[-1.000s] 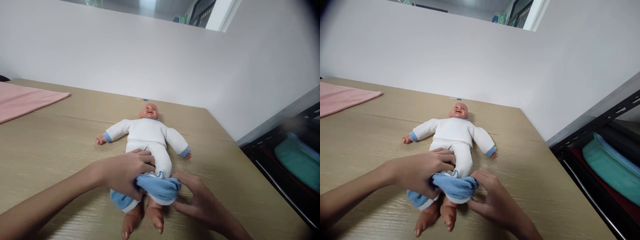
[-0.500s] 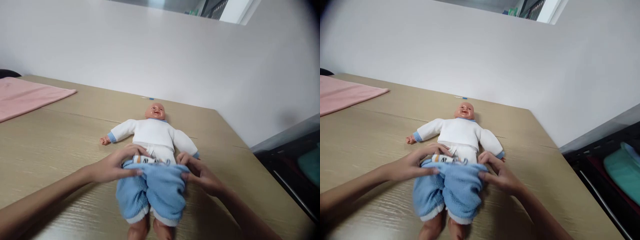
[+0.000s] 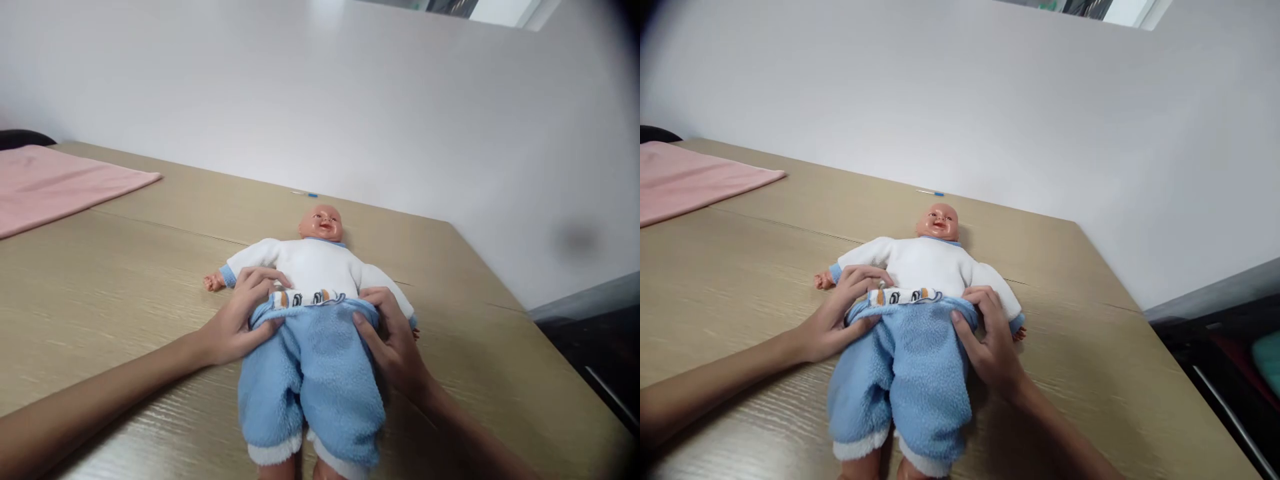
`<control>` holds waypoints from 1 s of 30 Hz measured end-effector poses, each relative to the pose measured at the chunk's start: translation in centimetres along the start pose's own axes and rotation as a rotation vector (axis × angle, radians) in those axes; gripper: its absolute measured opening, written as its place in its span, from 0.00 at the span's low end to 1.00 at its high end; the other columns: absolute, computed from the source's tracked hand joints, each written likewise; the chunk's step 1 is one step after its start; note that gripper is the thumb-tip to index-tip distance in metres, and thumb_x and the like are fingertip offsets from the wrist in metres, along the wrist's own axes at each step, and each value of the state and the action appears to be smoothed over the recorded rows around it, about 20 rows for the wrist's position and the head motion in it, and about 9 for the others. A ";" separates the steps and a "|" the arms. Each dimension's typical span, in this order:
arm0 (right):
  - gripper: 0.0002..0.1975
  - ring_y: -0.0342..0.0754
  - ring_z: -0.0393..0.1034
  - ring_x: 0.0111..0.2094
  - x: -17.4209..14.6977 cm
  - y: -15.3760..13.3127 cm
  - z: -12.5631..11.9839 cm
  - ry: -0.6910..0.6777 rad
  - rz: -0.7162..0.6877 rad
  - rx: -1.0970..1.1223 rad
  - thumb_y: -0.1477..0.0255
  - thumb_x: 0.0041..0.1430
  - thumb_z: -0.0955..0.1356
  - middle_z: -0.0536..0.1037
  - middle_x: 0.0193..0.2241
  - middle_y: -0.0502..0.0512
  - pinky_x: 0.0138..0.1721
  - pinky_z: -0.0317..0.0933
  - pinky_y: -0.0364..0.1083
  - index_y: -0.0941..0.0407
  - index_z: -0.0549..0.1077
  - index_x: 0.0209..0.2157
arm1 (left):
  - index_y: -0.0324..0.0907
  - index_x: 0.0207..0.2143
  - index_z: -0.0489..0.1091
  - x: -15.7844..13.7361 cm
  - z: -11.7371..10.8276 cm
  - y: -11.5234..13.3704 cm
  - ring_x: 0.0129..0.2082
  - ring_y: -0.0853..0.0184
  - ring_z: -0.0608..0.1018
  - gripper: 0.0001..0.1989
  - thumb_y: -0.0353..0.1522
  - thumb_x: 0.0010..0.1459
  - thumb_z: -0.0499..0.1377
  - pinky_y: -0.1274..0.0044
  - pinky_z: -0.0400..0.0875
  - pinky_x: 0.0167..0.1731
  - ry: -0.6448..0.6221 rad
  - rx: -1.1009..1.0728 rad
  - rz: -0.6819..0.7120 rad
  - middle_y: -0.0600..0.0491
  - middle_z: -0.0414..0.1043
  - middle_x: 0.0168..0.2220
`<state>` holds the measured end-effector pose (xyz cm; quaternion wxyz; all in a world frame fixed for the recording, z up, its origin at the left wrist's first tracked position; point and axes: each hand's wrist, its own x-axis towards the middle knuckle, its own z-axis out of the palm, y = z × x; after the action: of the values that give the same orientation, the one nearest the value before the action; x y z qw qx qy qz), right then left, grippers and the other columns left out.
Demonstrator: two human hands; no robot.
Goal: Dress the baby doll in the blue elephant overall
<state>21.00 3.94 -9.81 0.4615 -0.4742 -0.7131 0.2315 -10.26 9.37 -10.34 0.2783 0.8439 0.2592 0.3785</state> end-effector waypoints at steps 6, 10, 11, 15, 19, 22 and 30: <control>0.13 0.51 0.65 0.37 2.0 2.0 1.7 0.121 0.234 0.153 0.55 0.76 0.68 0.69 0.35 0.48 0.42 0.60 0.50 0.50 0.68 0.43 | 0.44 0.46 0.69 2.9 1.5 -1.2 0.47 0.60 0.74 0.09 0.40 0.75 0.59 0.70 0.66 0.52 0.160 -0.239 -0.328 0.53 0.70 0.43; 0.20 0.53 0.66 0.39 1.3 2.8 1.7 0.116 0.401 0.153 0.48 0.70 0.71 0.72 0.35 0.49 0.44 0.61 0.51 0.51 0.72 0.40 | 0.44 0.43 0.70 2.2 2.0 -1.8 0.57 0.58 0.73 0.09 0.39 0.74 0.60 0.69 0.62 0.61 0.223 -0.212 -0.287 0.50 0.71 0.51; 0.21 0.54 0.67 0.40 1.0 2.7 1.7 0.133 0.444 0.165 0.47 0.68 0.72 0.73 0.35 0.49 0.46 0.62 0.51 0.51 0.74 0.39 | 0.44 0.43 0.70 1.8 2.0 -1.9 0.60 0.57 0.71 0.09 0.39 0.74 0.60 0.69 0.60 0.64 0.226 -0.225 -0.292 0.49 0.71 0.54; 0.22 0.56 0.71 0.46 0.4 2.1 1.8 0.233 0.624 0.396 0.47 0.59 0.77 0.79 0.39 0.49 0.51 0.66 0.50 0.50 0.78 0.39 | 0.43 0.45 0.71 0.7 2.4 -2.1 0.58 0.56 0.71 0.10 0.40 0.72 0.59 0.68 0.60 0.61 0.218 -0.429 -0.459 0.49 0.72 0.52; 0.25 0.57 0.77 0.48 1.1 1.8 1.9 0.237 0.722 0.672 0.48 0.53 0.82 0.83 0.40 0.48 0.50 0.72 0.51 0.47 0.79 0.43 | 0.44 0.40 0.68 0.8 2.5 -2.6 0.41 0.63 0.68 0.14 0.44 0.71 0.61 0.73 0.63 0.45 0.276 -0.564 -0.551 0.56 0.66 0.38; 0.26 0.59 0.79 0.53 1.7 1.9 2.0 0.208 0.698 0.778 0.50 0.52 0.84 0.85 0.45 0.49 0.53 0.76 0.52 0.47 0.79 0.45 | 0.44 0.45 0.69 1.1 2.3 -3.6 0.42 0.64 0.68 0.14 0.45 0.72 0.64 0.75 0.63 0.46 0.286 -0.651 -0.489 0.57 0.67 0.41; 0.23 0.60 0.76 0.62 2.2 2.3 1.6 0.154 0.630 0.824 0.52 0.56 0.82 0.86 0.51 0.52 0.64 0.72 0.54 0.49 0.81 0.48 | 0.44 0.47 0.74 1.4 1.6 -4.8 0.44 0.62 0.74 0.13 0.43 0.69 0.68 0.74 0.66 0.48 0.170 -0.892 -0.543 0.54 0.73 0.43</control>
<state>20.41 7.10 -11.40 0.5690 -0.4603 -0.3499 0.5848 -9.26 13.30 -13.74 0.6764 0.5122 0.3039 0.4333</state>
